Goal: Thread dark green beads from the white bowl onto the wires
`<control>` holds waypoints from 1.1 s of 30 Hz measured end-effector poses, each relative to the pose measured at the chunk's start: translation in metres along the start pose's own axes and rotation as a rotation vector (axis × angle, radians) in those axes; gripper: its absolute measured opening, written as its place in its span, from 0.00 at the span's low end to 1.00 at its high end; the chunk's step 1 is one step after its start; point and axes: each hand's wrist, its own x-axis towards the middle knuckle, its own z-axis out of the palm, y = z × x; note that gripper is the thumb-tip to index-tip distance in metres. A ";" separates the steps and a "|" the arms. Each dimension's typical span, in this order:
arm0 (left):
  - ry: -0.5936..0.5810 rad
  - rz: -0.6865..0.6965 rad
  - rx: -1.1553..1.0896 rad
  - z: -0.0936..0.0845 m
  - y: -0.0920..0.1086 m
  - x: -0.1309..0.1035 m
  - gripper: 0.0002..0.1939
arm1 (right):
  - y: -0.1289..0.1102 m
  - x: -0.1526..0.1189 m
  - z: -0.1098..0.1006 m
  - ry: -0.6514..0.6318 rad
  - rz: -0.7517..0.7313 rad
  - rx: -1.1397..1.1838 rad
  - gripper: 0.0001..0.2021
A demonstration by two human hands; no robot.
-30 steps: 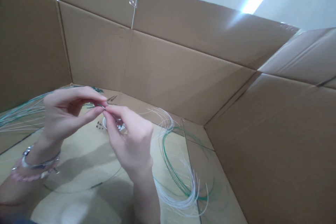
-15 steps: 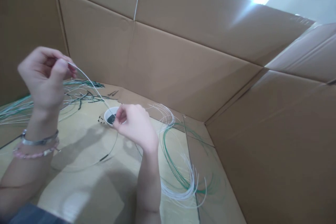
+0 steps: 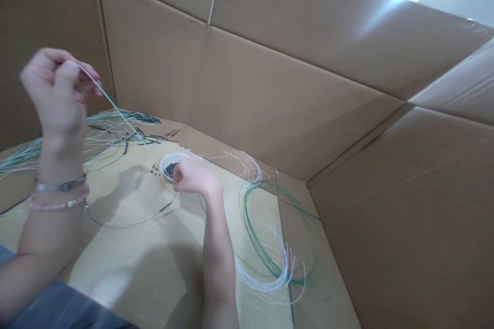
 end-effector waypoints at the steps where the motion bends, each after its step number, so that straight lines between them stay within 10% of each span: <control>1: -0.009 -0.077 -0.052 -0.003 -0.002 0.003 0.05 | 0.000 -0.001 -0.002 0.005 -0.036 0.039 0.05; 6: -0.312 -0.568 -0.138 -0.019 -0.018 0.007 0.26 | 0.002 -0.002 -0.009 0.098 -0.145 0.251 0.01; 12: -1.352 -0.743 0.117 -0.010 -0.022 -0.013 0.28 | -0.002 -0.001 -0.008 0.275 -0.120 0.396 0.02; 14: -1.511 -0.682 0.148 0.000 -0.017 -0.021 0.25 | -0.004 -0.001 -0.007 0.307 -0.113 0.422 0.03; 20: -1.405 -0.571 0.080 0.017 -0.010 -0.034 0.07 | -0.010 -0.006 -0.009 0.357 -0.106 0.460 0.04; 33: -1.454 -0.260 0.336 0.017 -0.001 -0.036 0.05 | -0.013 -0.008 -0.008 0.408 -0.109 0.446 0.06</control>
